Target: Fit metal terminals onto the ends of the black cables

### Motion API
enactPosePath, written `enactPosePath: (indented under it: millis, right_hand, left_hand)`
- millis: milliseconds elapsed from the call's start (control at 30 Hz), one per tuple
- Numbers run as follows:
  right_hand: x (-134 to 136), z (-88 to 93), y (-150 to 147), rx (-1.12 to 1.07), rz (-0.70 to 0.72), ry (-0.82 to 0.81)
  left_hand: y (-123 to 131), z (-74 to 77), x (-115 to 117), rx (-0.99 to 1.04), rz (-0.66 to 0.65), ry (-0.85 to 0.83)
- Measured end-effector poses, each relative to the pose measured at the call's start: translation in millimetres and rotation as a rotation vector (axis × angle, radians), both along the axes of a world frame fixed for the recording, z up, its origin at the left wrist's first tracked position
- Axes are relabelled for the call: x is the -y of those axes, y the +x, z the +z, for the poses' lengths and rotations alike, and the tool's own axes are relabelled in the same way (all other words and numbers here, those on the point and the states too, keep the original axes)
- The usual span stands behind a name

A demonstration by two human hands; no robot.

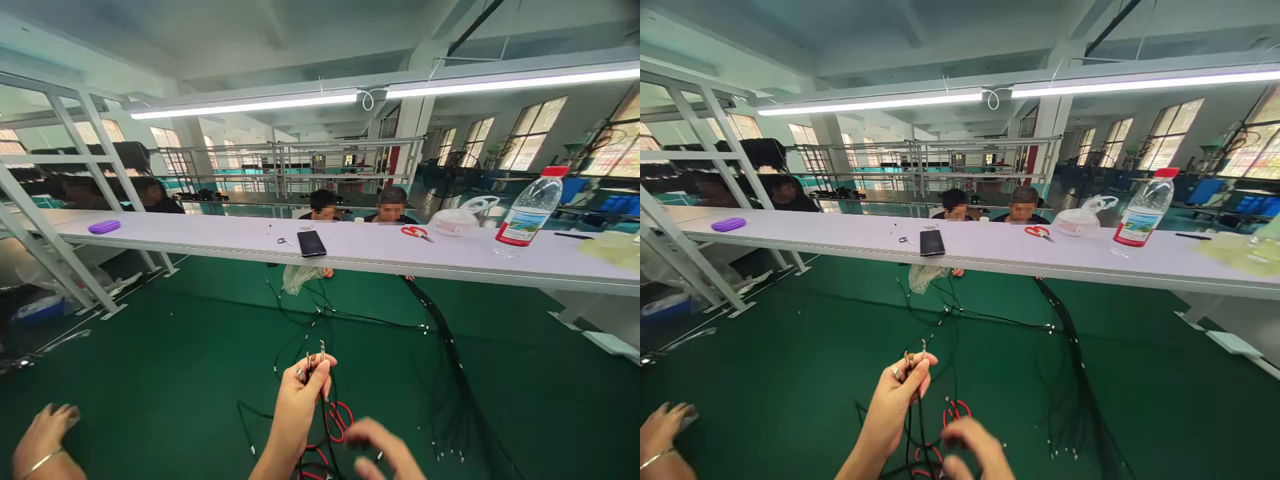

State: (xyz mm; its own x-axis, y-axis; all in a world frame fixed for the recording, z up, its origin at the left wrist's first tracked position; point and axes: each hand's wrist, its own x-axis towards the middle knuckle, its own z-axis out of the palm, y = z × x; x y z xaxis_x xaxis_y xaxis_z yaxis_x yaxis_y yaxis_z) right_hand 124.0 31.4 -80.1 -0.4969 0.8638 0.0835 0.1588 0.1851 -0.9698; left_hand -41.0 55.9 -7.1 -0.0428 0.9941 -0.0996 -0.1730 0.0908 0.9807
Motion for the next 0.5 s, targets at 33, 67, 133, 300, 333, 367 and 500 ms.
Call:
enactPosePath:
  millis: [33,67,133,300,333,367,500]
  right_hand:
    - [-7.2,20.5,2.3,-0.008,-0.081,0.060]
    - [-14.9,41.3,3.2,-0.021,-0.167,0.079]
    - [-29.7,77.6,-0.2,-0.033,-0.188,0.107]
    - [-45.9,111.5,-29.5,0.012,-0.017,-0.006]
    - [-45.4,110.7,-35.1,0.022,-0.031,-0.026]
    - [-44.4,109.1,-39.5,0.038,-0.061,-0.033]
    - [-41.5,101.4,-45.3,0.152,-0.189,-0.005]
  left_hand:
    - [-1.8,1.3,4.6,0.009,-0.043,-0.015]
    - [-3.3,2.2,9.0,0.030,-0.092,-0.037]
    - [-5.6,2.9,16.6,0.099,-0.198,-0.085]
    - [-8.2,-0.1,27.0,0.223,-0.336,-0.128]
    - [-8.5,-0.9,28.0,0.219,-0.310,-0.128]
    - [-8.6,-1.6,28.9,0.212,-0.271,-0.129]
    - [-8.0,-1.5,31.5,0.186,-0.167,-0.160]
